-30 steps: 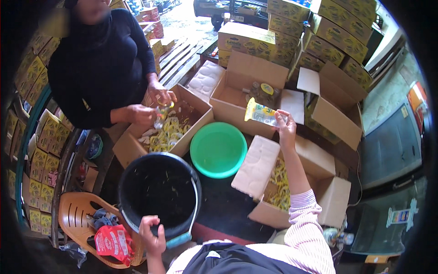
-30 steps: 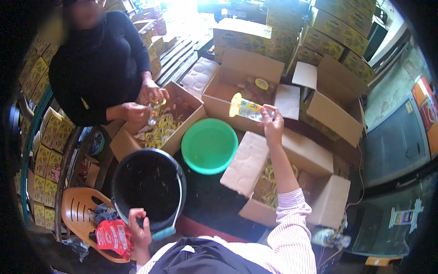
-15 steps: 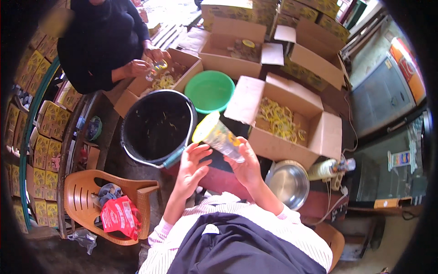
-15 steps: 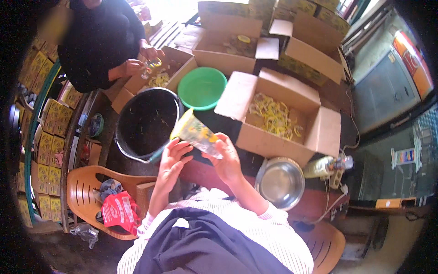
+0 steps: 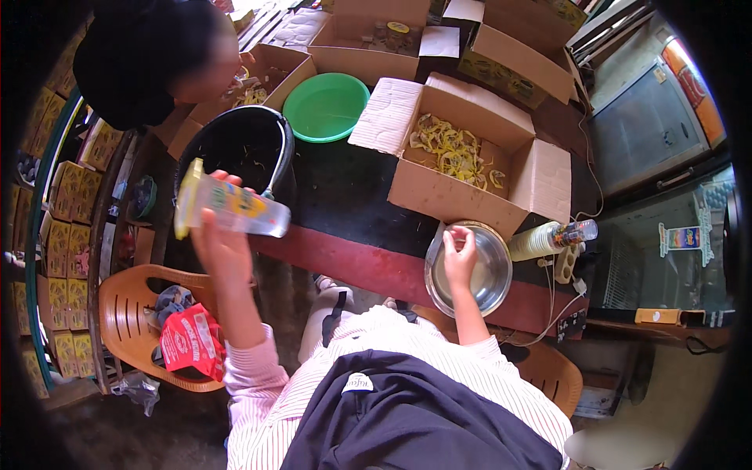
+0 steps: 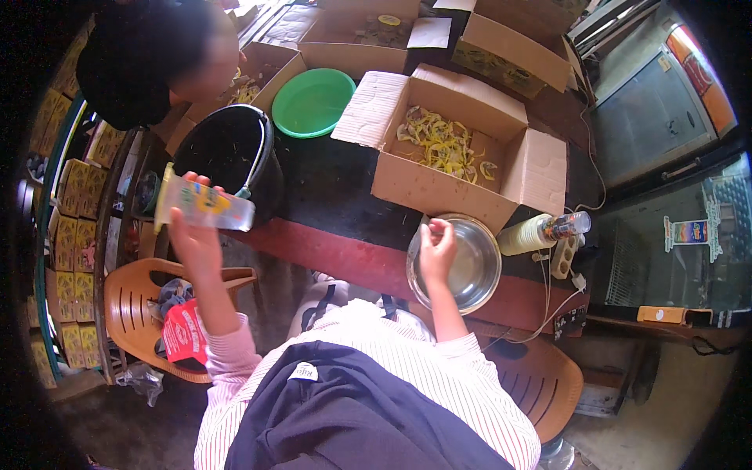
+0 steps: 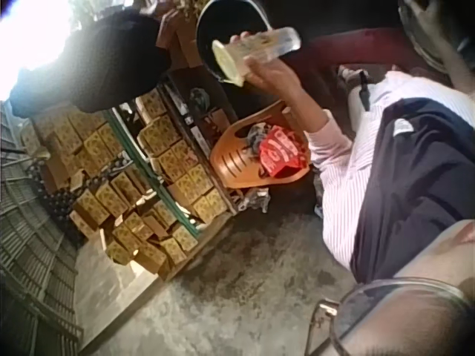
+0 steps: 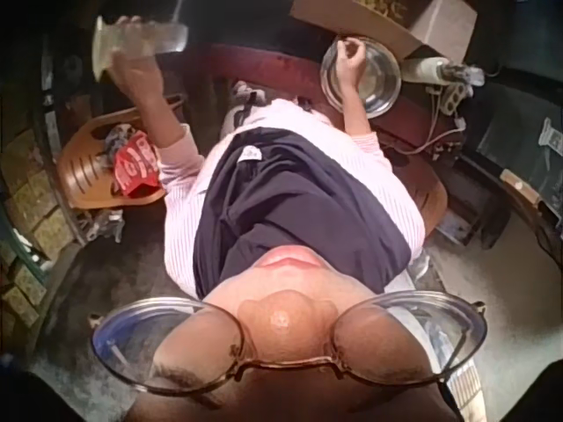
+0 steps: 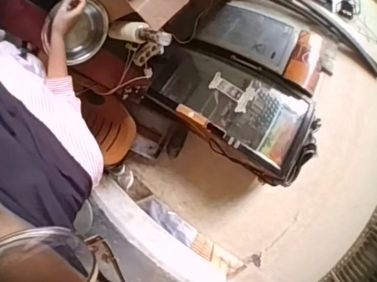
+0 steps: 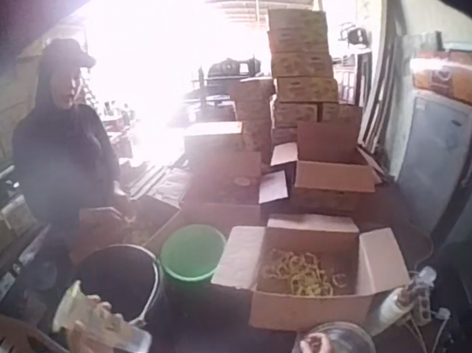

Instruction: The person cleans plastic cups using a small tool and a bucket of water, removing excess plastic or debris before placing them in boxes.

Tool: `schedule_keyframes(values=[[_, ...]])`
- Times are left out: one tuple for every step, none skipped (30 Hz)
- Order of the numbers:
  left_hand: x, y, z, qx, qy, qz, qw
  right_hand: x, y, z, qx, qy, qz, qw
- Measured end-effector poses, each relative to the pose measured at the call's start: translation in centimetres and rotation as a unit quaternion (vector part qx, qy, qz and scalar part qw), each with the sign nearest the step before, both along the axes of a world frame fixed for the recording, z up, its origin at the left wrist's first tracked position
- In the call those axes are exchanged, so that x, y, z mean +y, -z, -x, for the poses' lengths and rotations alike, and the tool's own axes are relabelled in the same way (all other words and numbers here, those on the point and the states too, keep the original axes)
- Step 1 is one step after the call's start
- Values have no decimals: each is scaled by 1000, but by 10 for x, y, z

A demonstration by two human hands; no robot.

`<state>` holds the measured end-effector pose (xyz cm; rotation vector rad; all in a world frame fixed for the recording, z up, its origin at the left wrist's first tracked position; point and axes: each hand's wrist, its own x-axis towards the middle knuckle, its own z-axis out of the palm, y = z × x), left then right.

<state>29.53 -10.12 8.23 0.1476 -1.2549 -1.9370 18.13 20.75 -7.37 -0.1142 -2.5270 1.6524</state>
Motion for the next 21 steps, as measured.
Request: schedule_keyframes(values=[[-15,-4,-1,2,-16,-5,1000,17,26,5,29,2,-43,999],[-28,-6,2,5,-29,-10,1000,31,50,8,22,7,-69,997],[-42,-10,1,-13,-55,-4,998,31,55,7,-12,3,-82,997],[-55,-10,1,-37,-68,19,997,27,59,4,-46,-4,-94,995],[-69,-4,6,-58,-77,41,995,27,66,3,-46,4,-103,994],[-80,2,12,-79,-86,62,991,25,74,2,-46,11,-112,993],[-87,7,19,-115,-97,94,984,22,82,2,-44,18,-119,992],[-96,15,24,-151,-115,127,974,20,86,2,-32,22,-132,991],[-105,26,29,-173,-124,130,968,17,90,5,-44,30,-125,991],[-115,38,35,-190,-106,129,967,16,92,6,-59,39,-121,990],[-123,47,39,-214,-109,141,960,12,91,6,-64,44,-120,990],[-129,56,39,-239,-107,144,954,9,88,6,-69,49,-119,989],[-129,61,43,-228,-103,150,957,8,85,6,-65,57,-122,989],[-127,64,47,-214,-101,155,959,10,90,9,-69,70,-98,990],[-128,68,49,-212,-101,157,959,15,93,10,-45,91,-80,992],[-128,71,50,-210,-102,159,959,14,92,11,-21,111,-62,992],[-128,72,49,-230,-94,161,955,5,82,12,2,119,-47,992],[-126,73,47,-219,-90,154,959,-3,71,14,24,126,-31,991],[-123,70,46,-213,-77,161,961,-13,58,19,48,112,19,992],[-122,71,44,-213,-66,166,961,-29,46,25,45,98,62,992],[-123,74,43,-217,-68,184,956,-48,34,33,54,72,103,991]])
